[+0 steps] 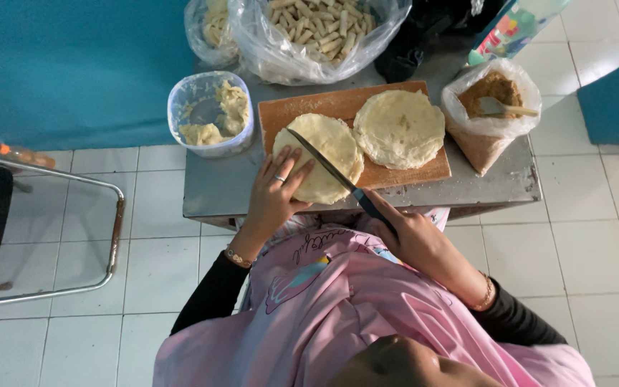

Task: The person places triangular dough wrappers on a cutting board, spoons filling from a plastic container onto each wrapper, and folds the wrappers over the filling into sealed triangles, setting finished ones aside. Later the person takes a ball of dough, flattens it into a round on the board, and cuts the rounds with a knife.

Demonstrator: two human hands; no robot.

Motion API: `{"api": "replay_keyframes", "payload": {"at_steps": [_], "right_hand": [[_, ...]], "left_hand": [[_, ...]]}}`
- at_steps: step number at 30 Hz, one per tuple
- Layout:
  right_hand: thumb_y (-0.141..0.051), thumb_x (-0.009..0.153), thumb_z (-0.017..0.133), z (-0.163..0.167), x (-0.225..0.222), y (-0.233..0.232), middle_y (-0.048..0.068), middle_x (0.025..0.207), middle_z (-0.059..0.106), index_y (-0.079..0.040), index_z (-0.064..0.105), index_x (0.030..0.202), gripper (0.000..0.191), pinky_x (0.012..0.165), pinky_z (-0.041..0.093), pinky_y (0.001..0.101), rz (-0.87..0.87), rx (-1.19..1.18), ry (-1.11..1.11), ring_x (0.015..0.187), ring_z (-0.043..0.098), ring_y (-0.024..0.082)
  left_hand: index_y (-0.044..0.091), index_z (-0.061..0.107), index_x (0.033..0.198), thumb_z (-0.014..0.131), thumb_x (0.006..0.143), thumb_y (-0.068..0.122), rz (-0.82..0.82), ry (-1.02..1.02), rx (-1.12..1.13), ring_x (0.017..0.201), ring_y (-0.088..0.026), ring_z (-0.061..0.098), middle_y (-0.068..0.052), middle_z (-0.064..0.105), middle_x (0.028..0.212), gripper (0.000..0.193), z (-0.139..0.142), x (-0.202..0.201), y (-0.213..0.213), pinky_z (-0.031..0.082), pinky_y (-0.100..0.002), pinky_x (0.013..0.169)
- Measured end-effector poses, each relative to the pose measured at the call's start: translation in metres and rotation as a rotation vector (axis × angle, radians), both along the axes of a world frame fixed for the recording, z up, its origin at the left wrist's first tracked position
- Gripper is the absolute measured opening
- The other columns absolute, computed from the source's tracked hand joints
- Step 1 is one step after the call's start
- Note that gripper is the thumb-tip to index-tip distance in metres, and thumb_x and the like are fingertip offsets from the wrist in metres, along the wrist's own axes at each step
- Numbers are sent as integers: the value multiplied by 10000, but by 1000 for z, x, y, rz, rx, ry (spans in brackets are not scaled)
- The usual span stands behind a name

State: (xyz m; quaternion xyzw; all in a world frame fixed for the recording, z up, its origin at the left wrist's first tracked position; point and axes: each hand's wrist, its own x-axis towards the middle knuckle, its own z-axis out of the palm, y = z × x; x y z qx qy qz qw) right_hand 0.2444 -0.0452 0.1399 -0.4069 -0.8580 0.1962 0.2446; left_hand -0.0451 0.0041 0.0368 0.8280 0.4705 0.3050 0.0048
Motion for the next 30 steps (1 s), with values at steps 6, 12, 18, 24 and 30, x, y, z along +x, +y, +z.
{"api": "replay_keyframes", "payload": {"at_steps": [6, 12, 18, 24, 30], "right_hand": [[-212, 985, 603, -10, -14, 15, 228, 637, 667, -154, 393, 1552, 607, 564, 498, 514, -110, -205, -134, 580, 669, 422], [-184, 1011, 594, -12, -1, 1, 237, 764, 672, -163, 361, 1581, 616, 626, 529, 488, -29, 187, -23, 655, 674, 411], [-217, 988, 605, -28, -15, 16, 211, 604, 647, -147, 377, 1561, 621, 522, 498, 508, -100, -153, -103, 529, 655, 407], [-205, 957, 620, -28, 1, 2, 215, 631, 658, -144, 410, 1550, 632, 547, 522, 494, -88, -44, -57, 550, 667, 402], [-200, 966, 622, -38, -20, 22, 214, 643, 661, -113, 405, 1539, 618, 535, 507, 508, -75, -34, -60, 564, 659, 418]], "left_hand": [[178, 574, 1461, 914, 561, 329, -40, -22, -10, 1467, -344, 404, -112, 502, 1522, 973, 0, 0, 4, 310, -554, 1223], [180, 571, 1454, 912, 592, 351, -14, 23, 13, 1465, -344, 403, -110, 510, 1512, 942, 0, -1, 6, 293, -581, 1211], [165, 565, 1466, 900, 608, 358, -36, 3, -11, 1474, -359, 383, -127, 493, 1519, 941, -3, -1, 4, 289, -585, 1214], [172, 569, 1446, 909, 614, 352, 4, 44, 32, 1472, -337, 389, -108, 497, 1511, 917, -3, 0, 6, 271, -599, 1214], [155, 562, 1463, 893, 632, 360, -19, 11, 8, 1473, -348, 377, -130, 478, 1529, 918, -6, 2, 5, 271, -597, 1213]]}}
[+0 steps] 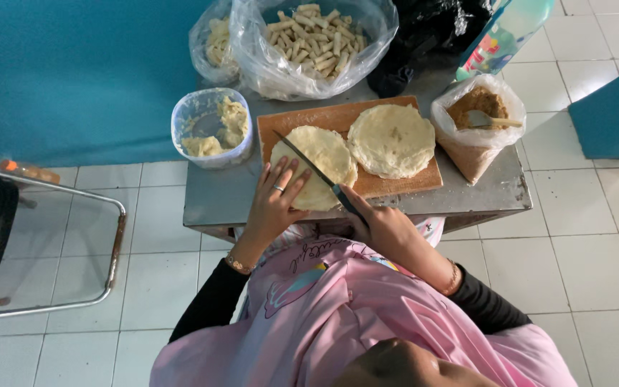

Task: The person places triangular dough wrappers on a cutting board, spoons filling from a plastic container onto each wrapper, and folds the wrappers over the filling into sealed triangles, setting finished ones aside. Later the person takes a ball of dough, flattens it into a round on the board, and cuts the rounds with a knife.

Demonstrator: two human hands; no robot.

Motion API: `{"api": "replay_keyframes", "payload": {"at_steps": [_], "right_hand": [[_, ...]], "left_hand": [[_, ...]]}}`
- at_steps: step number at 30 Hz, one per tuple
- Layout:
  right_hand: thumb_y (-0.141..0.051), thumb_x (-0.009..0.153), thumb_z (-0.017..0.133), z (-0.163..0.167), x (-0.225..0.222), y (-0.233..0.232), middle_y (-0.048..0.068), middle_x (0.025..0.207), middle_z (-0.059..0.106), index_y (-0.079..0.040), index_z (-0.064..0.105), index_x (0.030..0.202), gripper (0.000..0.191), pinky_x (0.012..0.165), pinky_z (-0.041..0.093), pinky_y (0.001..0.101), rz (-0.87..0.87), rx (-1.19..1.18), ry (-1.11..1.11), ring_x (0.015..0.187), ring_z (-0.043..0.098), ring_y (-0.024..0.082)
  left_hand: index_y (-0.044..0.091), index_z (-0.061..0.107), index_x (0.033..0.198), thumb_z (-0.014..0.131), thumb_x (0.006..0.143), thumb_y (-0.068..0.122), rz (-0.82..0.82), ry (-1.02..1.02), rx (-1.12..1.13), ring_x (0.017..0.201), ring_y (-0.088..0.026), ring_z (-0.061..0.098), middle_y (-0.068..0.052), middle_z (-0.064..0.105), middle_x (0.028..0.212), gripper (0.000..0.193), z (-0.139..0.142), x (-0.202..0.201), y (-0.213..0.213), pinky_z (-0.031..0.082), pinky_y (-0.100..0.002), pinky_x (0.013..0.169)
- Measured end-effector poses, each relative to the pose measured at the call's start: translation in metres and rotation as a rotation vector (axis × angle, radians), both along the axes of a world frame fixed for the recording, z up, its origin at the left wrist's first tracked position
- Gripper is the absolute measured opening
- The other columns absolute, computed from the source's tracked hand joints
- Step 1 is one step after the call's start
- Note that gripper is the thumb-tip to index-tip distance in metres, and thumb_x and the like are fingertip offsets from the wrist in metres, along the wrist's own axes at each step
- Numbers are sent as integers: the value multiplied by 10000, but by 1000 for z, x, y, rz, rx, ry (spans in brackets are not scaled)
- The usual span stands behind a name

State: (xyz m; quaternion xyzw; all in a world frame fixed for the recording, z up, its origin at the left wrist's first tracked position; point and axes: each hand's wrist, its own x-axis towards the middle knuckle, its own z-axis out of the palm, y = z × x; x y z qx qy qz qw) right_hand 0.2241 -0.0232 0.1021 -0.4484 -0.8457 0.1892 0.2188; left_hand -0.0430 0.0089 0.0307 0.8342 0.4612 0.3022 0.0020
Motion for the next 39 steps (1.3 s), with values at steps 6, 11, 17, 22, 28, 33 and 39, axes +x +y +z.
{"api": "replay_keyframes", "payload": {"at_steps": [6, 11, 17, 22, 28, 33, 39], "right_hand": [[-204, 959, 623, 5, 13, -15, 207, 599, 646, -143, 416, 1539, 619, 525, 501, 507, -55, -62, -17, 543, 659, 409], [-224, 965, 628, 6, 12, -16, 194, 568, 638, -157, 415, 1534, 611, 523, 499, 507, -48, -66, -39, 520, 651, 400], [-257, 980, 599, -1, -2, 10, 197, 525, 608, -160, 391, 1552, 617, 533, 523, 500, -29, -70, -82, 497, 642, 405], [-247, 949, 606, 9, 27, -23, 197, 548, 623, -174, 408, 1549, 636, 511, 507, 519, -61, -59, -109, 491, 646, 403], [-269, 968, 617, 1, 16, -7, 192, 545, 624, -176, 406, 1544, 620, 491, 504, 508, -44, -41, -116, 478, 636, 401], [-238, 992, 602, -1, 0, 10, 188, 604, 641, -130, 377, 1569, 628, 489, 496, 495, 28, 24, -7, 504, 638, 392], [-238, 972, 607, 8, 17, -14, 191, 552, 628, -167, 399, 1552, 621, 504, 510, 501, -22, 1, -56, 490, 643, 396]], "left_hand": [[172, 578, 1440, 895, 630, 372, 43, 33, 29, 1469, -328, 399, -117, 489, 1521, 893, -2, -1, 1, 241, -647, 1207], [118, 587, 1438, 877, 702, 343, 29, -28, 25, 1492, -364, 389, -151, 485, 1541, 823, -4, -5, 3, 241, -645, 1221], [97, 601, 1386, 857, 718, 307, 33, -99, 32, 1482, -388, 381, -184, 483, 1537, 746, -3, -11, 8, 249, -627, 1215], [98, 624, 1410, 866, 721, 297, 54, -80, 39, 1483, -375, 407, -163, 502, 1529, 757, -2, -10, 8, 243, -627, 1219], [115, 629, 1402, 862, 691, 282, 21, -95, 32, 1468, -384, 414, -157, 516, 1509, 766, -2, -10, 10, 259, -614, 1234], [115, 615, 1421, 862, 736, 286, 28, -120, 6, 1481, -384, 408, -168, 510, 1525, 748, -2, -10, 7, 263, -620, 1227], [135, 645, 1371, 854, 699, 297, 89, -43, 39, 1434, -358, 438, -146, 538, 1476, 722, 1, -8, 6, 203, -686, 1185]]}}
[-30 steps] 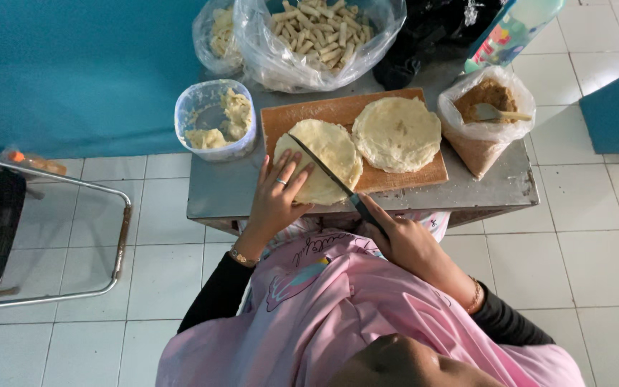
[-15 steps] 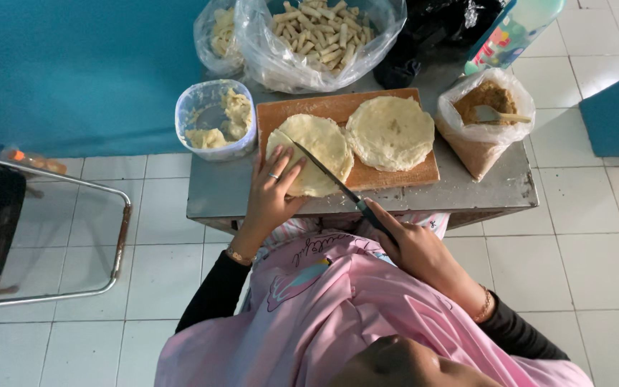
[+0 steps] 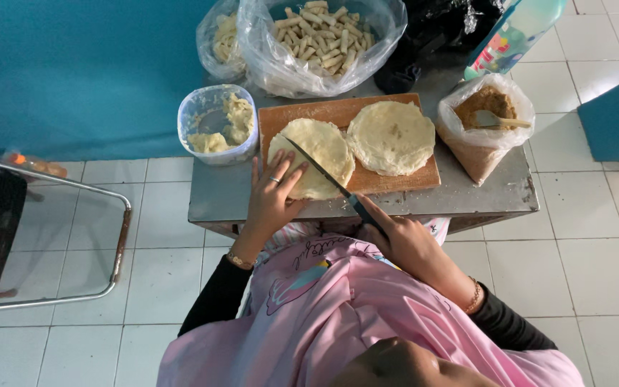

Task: The person places triangular dough wrappers on a cutting board, spoons filling from a plastic container onto each wrapper, and folds the wrappers over the filling into sealed triangles, setting finished ones aside. Later the person takes a ball of dough, flattens it into a round on the board, and cuts the rounds with a knife.

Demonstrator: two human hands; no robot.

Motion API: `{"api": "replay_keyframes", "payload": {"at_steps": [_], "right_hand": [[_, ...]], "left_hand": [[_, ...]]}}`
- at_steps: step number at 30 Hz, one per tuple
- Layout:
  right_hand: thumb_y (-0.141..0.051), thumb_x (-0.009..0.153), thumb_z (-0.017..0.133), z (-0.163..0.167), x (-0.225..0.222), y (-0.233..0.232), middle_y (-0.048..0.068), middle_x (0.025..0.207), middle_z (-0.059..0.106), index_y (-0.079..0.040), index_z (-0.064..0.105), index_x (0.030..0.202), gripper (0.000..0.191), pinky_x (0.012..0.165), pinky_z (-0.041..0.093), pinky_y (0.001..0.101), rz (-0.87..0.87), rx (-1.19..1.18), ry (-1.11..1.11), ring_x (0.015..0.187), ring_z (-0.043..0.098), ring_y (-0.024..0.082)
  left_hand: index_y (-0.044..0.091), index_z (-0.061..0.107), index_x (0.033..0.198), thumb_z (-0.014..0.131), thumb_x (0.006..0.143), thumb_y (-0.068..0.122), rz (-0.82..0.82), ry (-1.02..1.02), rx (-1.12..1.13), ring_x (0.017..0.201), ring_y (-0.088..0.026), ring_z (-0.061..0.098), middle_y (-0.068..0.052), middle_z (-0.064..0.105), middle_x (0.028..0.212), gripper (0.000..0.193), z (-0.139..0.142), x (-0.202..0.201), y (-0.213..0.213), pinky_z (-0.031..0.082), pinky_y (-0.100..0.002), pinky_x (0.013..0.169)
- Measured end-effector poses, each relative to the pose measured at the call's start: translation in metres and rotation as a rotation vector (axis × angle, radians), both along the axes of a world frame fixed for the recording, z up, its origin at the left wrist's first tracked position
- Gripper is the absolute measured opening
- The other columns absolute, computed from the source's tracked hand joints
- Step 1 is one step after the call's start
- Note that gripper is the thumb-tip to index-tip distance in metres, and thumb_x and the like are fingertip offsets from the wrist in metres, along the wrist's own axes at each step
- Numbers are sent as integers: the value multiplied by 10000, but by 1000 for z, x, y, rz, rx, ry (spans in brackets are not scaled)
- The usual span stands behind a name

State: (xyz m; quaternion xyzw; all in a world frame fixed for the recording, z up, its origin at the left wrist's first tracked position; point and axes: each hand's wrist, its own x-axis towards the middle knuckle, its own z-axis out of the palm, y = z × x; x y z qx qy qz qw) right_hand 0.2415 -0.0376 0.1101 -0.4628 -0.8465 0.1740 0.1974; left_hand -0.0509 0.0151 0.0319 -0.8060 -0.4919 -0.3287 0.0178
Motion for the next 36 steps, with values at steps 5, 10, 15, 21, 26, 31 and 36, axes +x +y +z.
{"api": "replay_keyframes", "payload": {"at_steps": [5, 10, 15, 21, 26, 31, 36], "right_hand": [[-240, 973, 605, -4, -16, 17, 183, 554, 626, -158, 388, 1552, 624, 501, 507, 501, 10, -22, -18, 500, 644, 395], [-235, 982, 621, -13, -45, 42, 205, 597, 642, -138, 386, 1563, 634, 509, 506, 503, 26, 72, 21, 522, 643, 408], [-223, 977, 599, -13, -16, 15, 199, 635, 666, -119, 359, 1565, 643, 514, 518, 496, 5, -10, 8, 530, 655, 398], [-249, 957, 604, 9, 26, -22, 204, 612, 661, -183, 395, 1538, 621, 522, 510, 496, -61, -153, -81, 509, 657, 390], [-218, 919, 628, 33, 55, -41, 231, 614, 652, -221, 490, 1495, 593, 536, 485, 510, -94, -115, -14, 540, 652, 415], [-196, 941, 626, 30, 31, -13, 231, 635, 641, -178, 479, 1511, 589, 529, 481, 503, -89, -97, 65, 560, 635, 434], [-169, 957, 609, 25, -2, 29, 216, 590, 617, -155, 470, 1522, 582, 539, 493, 486, 31, -72, 81, 524, 632, 401]], "left_hand": [[123, 642, 1368, 821, 812, 287, -27, 196, 26, 1382, -366, 488, -162, 551, 1418, 606, 8, -5, 11, 253, -645, 1219], [101, 630, 1377, 822, 786, 234, -87, 73, 10, 1362, -403, 492, -176, 546, 1433, 635, 17, -7, 7, 373, -511, 1172], [113, 625, 1388, 825, 711, 104, -68, 100, -69, 1396, -382, 492, -150, 549, 1466, 707, 20, -9, 2, 435, -465, 1133], [110, 606, 1378, 846, 731, 158, -66, 77, 6, 1388, -373, 504, -155, 551, 1461, 692, 11, -10, 9, 435, -475, 1123], [95, 602, 1390, 817, 797, 203, -14, 143, 121, 1362, -409, 520, -207, 561, 1433, 639, -1, -3, 5, 414, -506, 1144], [49, 587, 1399, 778, 881, 246, 141, 271, 140, 1339, -412, 530, -230, 567, 1396, 587, -8, 15, -5, 370, -594, 1171], [60, 594, 1401, 766, 853, 251, 165, 245, 96, 1346, -402, 517, -215, 569, 1399, 605, -2, 17, -6, 318, -616, 1186]]}}
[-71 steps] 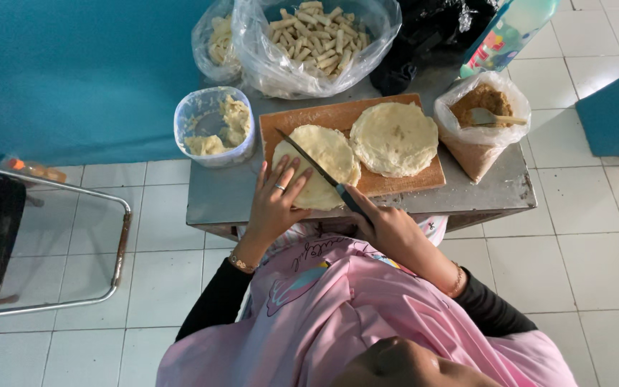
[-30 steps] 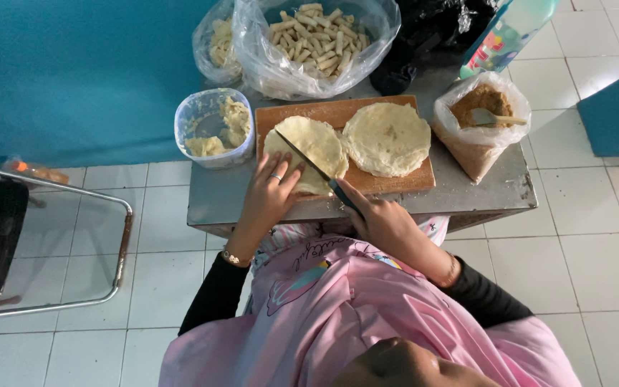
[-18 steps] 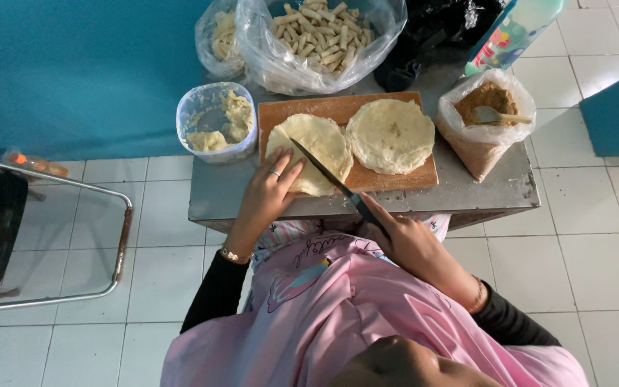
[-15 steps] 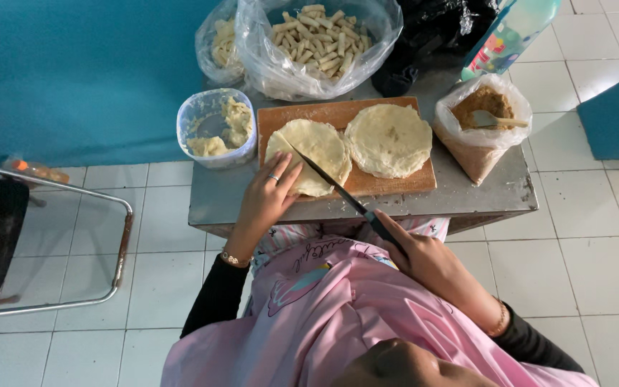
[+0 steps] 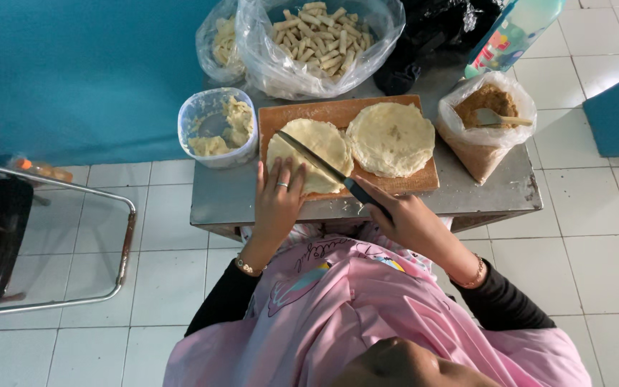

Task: The person places triangular dough wrappers on a cutting board, spoons filling from a plastic container onto each wrapper, and folds the wrappers over the filling into sealed triangles, setting finished ones aside. Later the person takes a ball of dough, flattens it into a round on the board, and cuts the rounds with a knife.

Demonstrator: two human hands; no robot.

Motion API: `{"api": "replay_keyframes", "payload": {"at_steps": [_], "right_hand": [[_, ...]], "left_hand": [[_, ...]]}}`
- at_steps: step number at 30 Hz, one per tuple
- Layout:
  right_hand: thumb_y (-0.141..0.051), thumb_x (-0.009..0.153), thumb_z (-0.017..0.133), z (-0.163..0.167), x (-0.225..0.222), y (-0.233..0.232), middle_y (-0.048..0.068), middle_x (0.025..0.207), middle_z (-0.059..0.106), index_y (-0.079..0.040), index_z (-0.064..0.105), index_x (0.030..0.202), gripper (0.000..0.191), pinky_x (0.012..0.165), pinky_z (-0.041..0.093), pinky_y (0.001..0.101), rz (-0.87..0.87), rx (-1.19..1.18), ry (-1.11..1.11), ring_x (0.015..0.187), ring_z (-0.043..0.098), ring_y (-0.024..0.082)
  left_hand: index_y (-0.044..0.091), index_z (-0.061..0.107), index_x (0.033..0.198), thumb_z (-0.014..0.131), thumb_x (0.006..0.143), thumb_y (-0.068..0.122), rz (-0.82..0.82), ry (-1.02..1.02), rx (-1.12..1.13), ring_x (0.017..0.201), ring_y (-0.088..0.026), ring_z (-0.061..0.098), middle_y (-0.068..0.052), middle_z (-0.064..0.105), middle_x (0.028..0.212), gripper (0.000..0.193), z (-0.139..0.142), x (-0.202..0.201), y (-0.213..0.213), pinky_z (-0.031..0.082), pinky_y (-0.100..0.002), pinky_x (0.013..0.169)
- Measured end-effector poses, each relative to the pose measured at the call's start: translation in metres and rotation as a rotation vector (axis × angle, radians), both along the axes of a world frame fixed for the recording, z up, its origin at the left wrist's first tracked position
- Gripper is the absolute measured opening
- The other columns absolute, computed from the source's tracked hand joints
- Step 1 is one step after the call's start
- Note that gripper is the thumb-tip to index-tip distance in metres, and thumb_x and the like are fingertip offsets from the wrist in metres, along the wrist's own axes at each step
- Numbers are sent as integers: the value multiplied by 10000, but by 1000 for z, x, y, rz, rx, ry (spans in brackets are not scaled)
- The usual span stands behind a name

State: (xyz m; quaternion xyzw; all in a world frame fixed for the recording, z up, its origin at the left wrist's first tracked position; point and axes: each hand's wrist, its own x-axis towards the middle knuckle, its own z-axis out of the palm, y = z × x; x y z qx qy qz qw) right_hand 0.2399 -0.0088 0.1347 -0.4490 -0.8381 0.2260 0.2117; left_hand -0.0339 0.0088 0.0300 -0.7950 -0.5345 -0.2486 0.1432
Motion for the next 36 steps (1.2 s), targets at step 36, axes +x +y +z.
{"api": "replay_keyframes", "payload": {"at_steps": [36], "right_hand": [[-239, 979, 593, -9, -2, -25, 205, 535, 614, -170, 392, 1556, 614, 513, 485, 523, -63, -6, -110, 506, 632, 426]], "left_hand": [[34, 676, 1252, 634, 1033, 213, -90, -637, 20, 1010, -359, 669, -206, 713, 1086, 286, 2, -17, 11, 472, -479, 975]]}}
